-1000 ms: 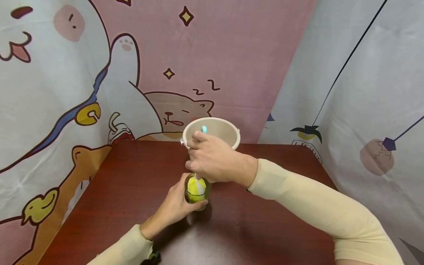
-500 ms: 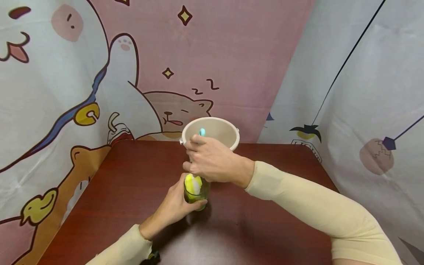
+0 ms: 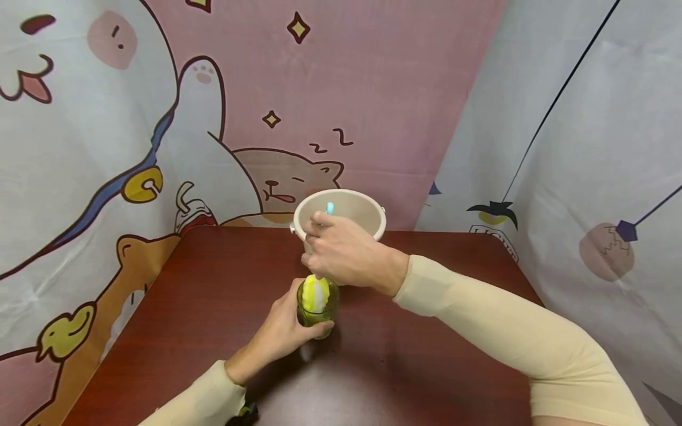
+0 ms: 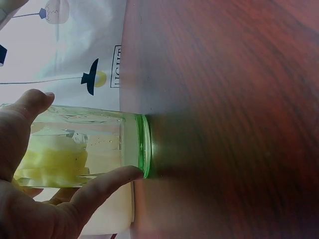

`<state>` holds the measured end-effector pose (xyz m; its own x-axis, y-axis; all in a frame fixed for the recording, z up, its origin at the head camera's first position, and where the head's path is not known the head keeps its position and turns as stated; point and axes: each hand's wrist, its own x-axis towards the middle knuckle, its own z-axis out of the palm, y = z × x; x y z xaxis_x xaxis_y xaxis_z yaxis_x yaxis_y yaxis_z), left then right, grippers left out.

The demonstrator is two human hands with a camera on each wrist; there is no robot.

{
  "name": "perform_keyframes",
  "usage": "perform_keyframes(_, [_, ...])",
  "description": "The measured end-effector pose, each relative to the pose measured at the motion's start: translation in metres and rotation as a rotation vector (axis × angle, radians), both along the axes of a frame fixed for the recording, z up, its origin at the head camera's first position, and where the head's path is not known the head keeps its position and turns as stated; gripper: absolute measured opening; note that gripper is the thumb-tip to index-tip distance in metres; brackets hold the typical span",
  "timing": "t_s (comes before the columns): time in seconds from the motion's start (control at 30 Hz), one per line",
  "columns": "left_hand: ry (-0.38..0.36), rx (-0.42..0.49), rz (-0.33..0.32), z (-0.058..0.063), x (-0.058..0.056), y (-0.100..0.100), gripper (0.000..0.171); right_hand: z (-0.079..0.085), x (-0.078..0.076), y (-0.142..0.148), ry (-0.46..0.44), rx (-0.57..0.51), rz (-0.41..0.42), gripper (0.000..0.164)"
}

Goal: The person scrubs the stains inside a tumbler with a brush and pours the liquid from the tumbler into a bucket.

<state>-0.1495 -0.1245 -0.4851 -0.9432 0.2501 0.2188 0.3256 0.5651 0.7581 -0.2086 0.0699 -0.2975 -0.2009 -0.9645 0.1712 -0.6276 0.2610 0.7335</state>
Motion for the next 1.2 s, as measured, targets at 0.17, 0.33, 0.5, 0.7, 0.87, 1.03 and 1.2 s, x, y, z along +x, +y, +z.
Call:
perform_keyframes(0.17, [0.009,0.004,0.002,-0.001,0.000,0.001,0.089,-0.004,-0.003,0.005,-0.009,-0.025,0.002,0.025])
perform_keyframes(0.33, [0.012,0.003,0.007,-0.002,0.000,0.001,0.087,-0.008,-0.003,0.010,-0.003,-0.024,-0.012,0.020])
perform_keyframes(0.5, [0.021,0.013,0.001,-0.002,0.000,0.001,0.087,-0.010,-0.001,0.014,-0.006,-0.004,-0.031,0.025])
perform_keyframes(0.7, [0.032,0.007,-0.004,-0.003,-0.001,0.000,0.087,-0.010,0.001,0.019,-0.035,0.001,-0.037,0.024])
perform_keyframes(0.87, [0.030,0.001,-0.008,-0.002,0.000,0.000,0.086,-0.010,0.002,0.023,-0.071,0.004,-0.034,0.026])
perform_keyframes(1.03, [0.036,0.002,-0.007,-0.001,0.000,0.000,0.085,-0.009,0.005,0.026,-0.091,0.010,-0.036,0.031])
perform_keyframes(1.2, [0.041,0.004,-0.006,-0.001,0.000,-0.001,0.086,-0.011,0.006,0.028,-0.091,-0.006,-0.031,0.035])
